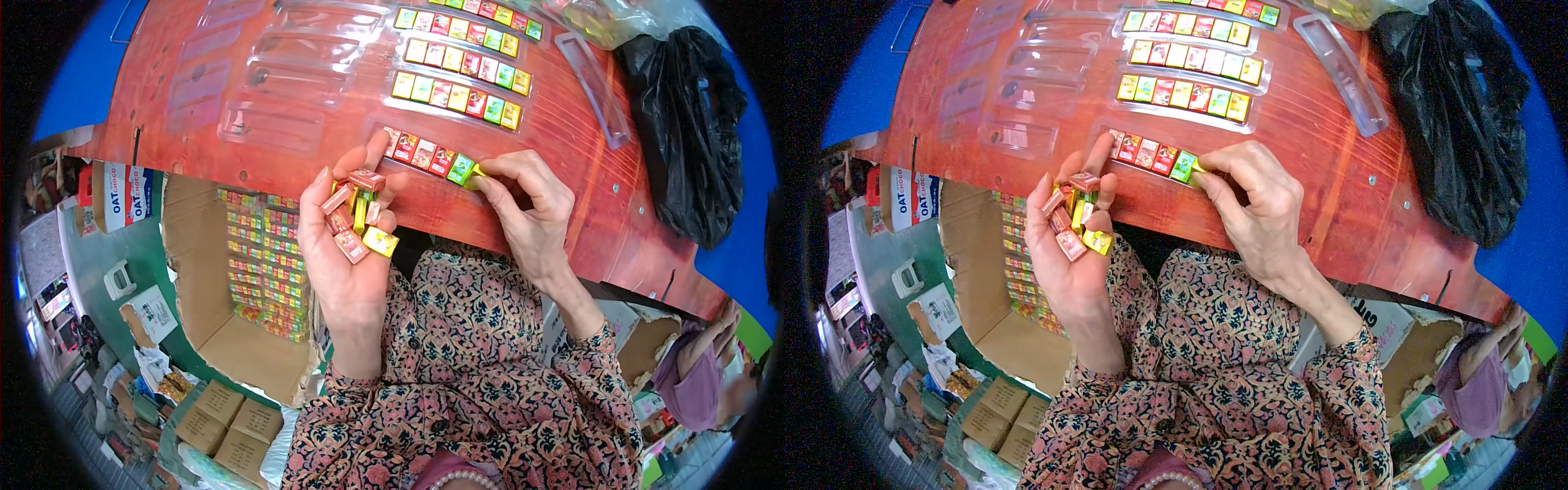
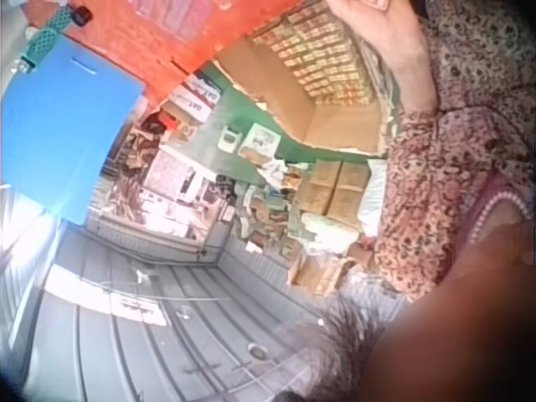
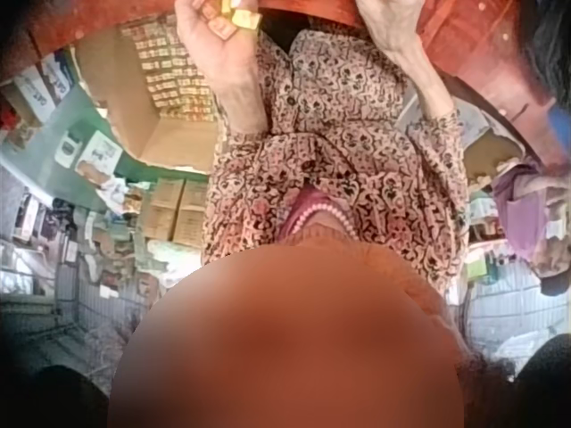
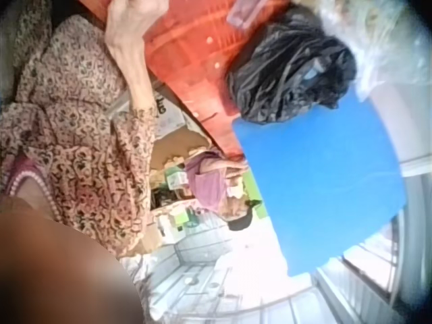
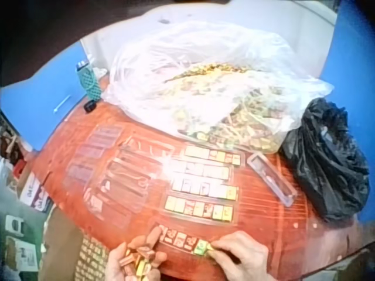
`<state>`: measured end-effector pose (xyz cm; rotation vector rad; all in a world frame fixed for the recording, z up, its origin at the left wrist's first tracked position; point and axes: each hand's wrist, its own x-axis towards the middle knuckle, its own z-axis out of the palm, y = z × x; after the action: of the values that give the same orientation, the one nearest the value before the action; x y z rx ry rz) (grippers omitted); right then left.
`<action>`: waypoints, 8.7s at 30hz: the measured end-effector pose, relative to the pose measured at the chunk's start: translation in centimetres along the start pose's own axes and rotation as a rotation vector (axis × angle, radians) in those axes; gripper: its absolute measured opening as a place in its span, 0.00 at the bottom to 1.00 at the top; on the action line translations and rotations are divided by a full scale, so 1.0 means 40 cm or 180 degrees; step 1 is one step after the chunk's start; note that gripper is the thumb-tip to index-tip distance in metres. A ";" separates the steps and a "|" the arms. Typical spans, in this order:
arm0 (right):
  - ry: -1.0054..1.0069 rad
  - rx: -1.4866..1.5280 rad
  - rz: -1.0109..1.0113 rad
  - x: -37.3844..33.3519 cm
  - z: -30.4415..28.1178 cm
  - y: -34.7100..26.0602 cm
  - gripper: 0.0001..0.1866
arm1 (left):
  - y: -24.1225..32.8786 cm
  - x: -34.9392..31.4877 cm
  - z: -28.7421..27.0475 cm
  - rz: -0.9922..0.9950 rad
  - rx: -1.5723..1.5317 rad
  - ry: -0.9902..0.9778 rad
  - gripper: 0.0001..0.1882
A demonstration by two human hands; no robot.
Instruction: Sorting small colorful packaged items from a hand or bag into clear plastic trays.
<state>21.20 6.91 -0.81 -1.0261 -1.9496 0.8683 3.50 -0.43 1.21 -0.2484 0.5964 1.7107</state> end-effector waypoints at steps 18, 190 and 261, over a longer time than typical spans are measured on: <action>-0.0056 -0.0693 -0.0754 -0.019 -0.020 -0.002 0.11 | -0.008 0.003 0.012 -0.0070 0.0110 0.0120 0.19; -0.0922 -0.1019 -0.0670 0.546 0.190 0.020 0.13 | 0.194 0.216 0.085 0.0036 -0.0965 -0.0870 0.25; -0.0736 -0.0691 -0.1699 0.581 0.197 0.070 0.08 | 0.157 0.248 0.070 -0.0407 -0.1069 -0.0590 0.23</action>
<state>6.38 26.65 0.11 -0.4828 -2.3947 0.4957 -4.40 8.67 0.45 -0.3528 0.1509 1.6810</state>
